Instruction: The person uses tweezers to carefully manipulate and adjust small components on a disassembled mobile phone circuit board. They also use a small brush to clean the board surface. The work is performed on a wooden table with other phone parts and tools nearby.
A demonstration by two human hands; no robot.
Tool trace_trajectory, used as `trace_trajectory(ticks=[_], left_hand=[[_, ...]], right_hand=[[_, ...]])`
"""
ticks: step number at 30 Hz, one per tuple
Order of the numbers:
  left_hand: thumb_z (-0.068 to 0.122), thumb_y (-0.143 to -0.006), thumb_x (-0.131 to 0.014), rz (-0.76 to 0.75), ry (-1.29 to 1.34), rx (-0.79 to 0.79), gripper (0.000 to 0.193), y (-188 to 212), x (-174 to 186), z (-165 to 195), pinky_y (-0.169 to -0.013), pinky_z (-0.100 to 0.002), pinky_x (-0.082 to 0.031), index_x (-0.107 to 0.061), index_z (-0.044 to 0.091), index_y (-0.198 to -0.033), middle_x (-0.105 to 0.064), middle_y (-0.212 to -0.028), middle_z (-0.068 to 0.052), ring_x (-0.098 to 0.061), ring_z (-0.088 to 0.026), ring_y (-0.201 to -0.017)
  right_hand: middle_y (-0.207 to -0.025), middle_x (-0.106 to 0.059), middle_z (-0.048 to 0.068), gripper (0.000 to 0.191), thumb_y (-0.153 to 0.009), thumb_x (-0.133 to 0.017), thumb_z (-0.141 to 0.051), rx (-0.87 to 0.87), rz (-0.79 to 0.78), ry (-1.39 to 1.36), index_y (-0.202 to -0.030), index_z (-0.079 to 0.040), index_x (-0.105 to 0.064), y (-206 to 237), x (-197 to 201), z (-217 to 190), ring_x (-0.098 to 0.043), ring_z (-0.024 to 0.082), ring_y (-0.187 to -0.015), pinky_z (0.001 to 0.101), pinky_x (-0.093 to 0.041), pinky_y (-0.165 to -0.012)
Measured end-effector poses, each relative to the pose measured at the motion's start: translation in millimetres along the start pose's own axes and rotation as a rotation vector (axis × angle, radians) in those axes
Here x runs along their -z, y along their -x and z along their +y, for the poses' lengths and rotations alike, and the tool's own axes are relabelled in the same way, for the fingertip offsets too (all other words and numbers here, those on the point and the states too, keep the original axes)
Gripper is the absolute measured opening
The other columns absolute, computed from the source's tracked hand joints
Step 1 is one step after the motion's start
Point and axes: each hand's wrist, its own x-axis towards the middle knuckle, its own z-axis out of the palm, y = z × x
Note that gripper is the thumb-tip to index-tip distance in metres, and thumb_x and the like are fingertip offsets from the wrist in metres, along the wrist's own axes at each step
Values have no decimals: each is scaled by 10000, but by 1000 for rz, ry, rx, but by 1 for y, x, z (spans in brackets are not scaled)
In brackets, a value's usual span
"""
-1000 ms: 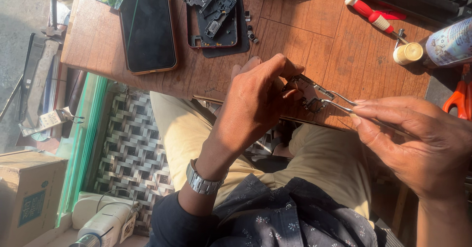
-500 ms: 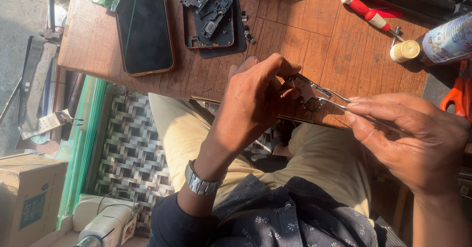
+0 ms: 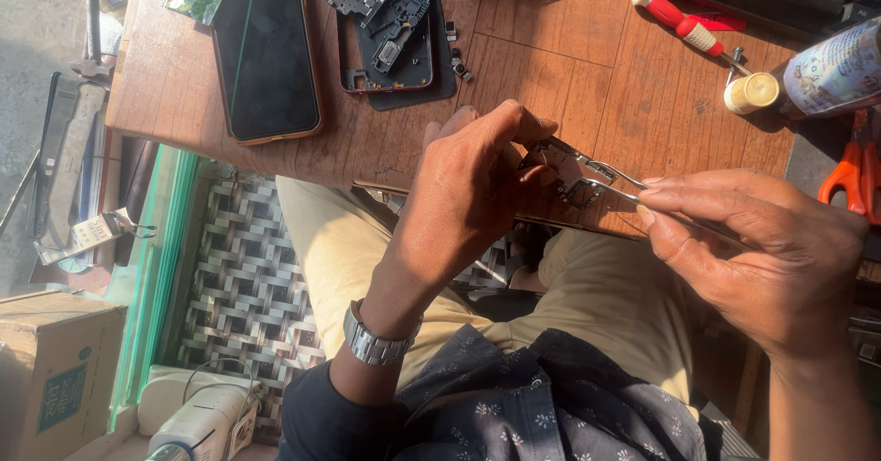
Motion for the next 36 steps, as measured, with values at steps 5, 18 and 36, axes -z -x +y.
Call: trace_trajectory(ticks=[5,18,36], left_hand=[[184,-910,-788,7,18,-10,253,2,-2,2,-851,-353,-397,-676,127,-1129,-738,-897,19,-633,-173,-877],[178,-913,-785,8,10,-18,250,8,-7,6,-856,-354,-399,-676,122,-1131,-741,-903,17,-635,-181,-881],[200,-927,-784,-2,12,-5,248,14,-21,6,-845,-346,-398,-664,121,-1130,-699,-824,8,-624,-181,-859]], right_hand=[[-950,-746,107,137,-857,-795,-37,-79,2,-8,-979,-20,-735,3,5,-1,-741,131,-795,222,-610,-666],[-952,-748,108,141,-859,-808,-40,-68,0,29,-985,-24,-747,11,9,1,-739,146,-797,234,-608,-681],[-1060,-730,102,139,-964,-788,14,-14,57,-47,-1069,-21,-704,41,12,28,-748,152,-954,228,-633,-858]])
